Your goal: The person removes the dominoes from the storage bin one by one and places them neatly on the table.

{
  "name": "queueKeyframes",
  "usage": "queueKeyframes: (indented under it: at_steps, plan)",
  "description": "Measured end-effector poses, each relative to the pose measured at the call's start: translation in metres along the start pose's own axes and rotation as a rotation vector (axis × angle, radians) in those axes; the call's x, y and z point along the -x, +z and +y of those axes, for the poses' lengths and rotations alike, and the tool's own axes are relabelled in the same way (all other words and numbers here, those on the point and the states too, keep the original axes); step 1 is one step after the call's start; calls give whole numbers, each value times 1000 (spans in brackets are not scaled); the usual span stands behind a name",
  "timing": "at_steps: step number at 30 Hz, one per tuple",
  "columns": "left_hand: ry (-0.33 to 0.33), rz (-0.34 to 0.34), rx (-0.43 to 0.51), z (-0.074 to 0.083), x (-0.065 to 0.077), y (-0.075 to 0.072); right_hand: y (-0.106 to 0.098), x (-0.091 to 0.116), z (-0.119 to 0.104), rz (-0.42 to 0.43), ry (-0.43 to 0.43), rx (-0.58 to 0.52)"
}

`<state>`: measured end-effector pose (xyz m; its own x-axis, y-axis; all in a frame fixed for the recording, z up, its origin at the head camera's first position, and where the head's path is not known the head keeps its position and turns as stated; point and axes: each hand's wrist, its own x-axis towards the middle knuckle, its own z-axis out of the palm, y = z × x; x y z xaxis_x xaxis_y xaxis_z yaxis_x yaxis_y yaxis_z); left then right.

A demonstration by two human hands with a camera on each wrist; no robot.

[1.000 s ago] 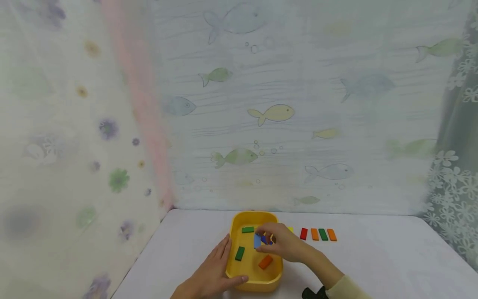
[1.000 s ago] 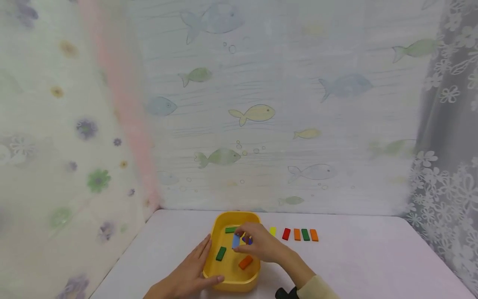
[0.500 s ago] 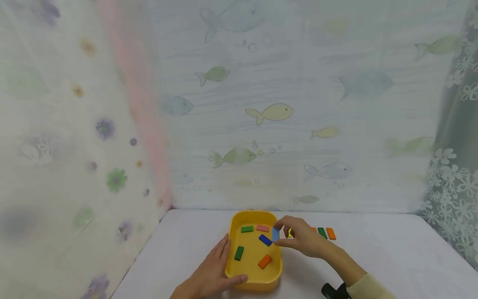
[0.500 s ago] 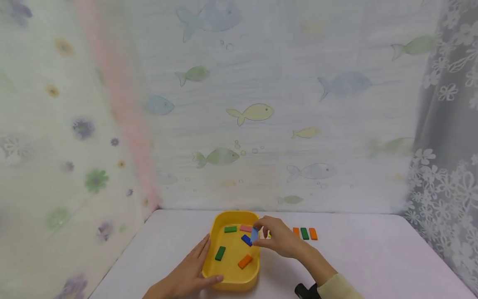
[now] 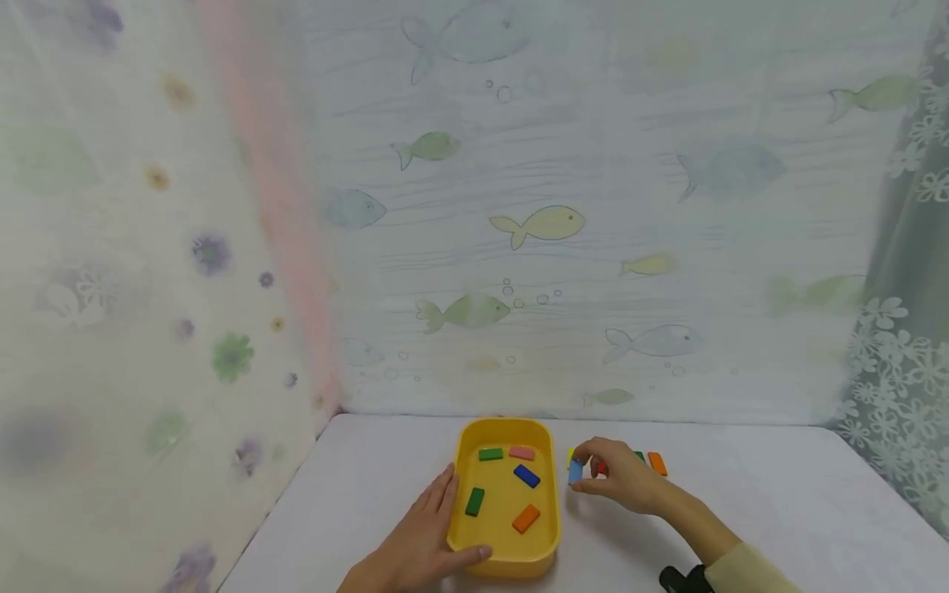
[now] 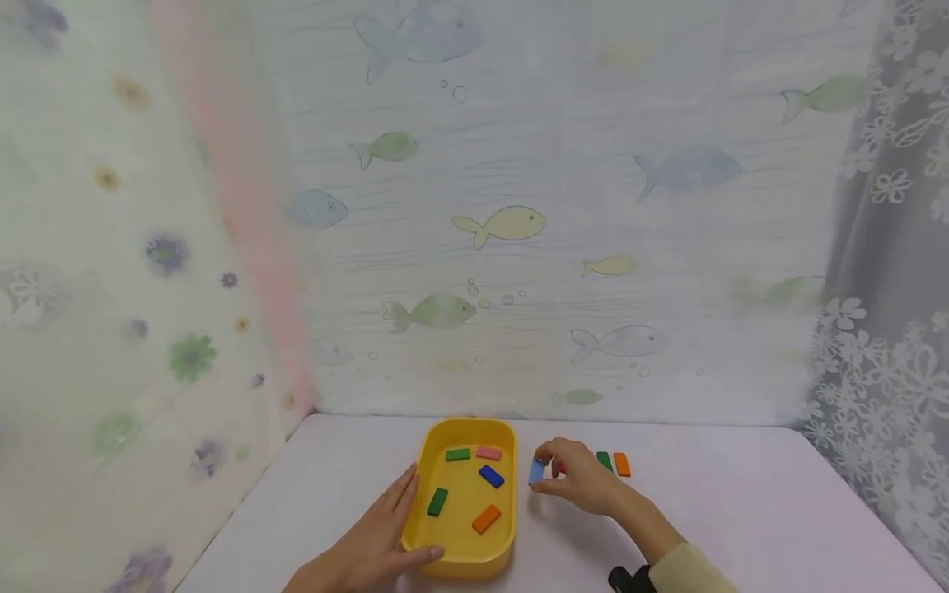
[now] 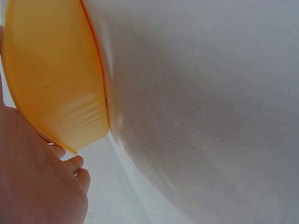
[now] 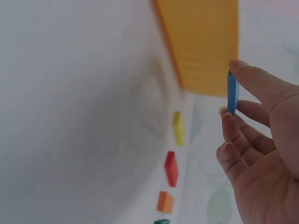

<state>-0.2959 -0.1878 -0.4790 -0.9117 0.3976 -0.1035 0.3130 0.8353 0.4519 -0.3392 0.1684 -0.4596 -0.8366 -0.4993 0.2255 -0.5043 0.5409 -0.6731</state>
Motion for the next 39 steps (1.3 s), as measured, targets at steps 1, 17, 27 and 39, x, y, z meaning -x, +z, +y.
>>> queueKeyframes:
  at_steps: [1, 17, 27, 39]
  plan:
    - [4, 4, 0, 0, 0, -1, 1, 0, 2, -6, 14, 4]
    - [-13, -1, 7, 3, 1, -2, 19, -8, 26, -80, 136, 83]
    - [-14, 3, 21, 0, -1, 1, 21, -16, 29, -125, 139, 113]
    - [-8, 5, 2, -1, 0, 1, 18, -16, 29, -149, 109, 86]
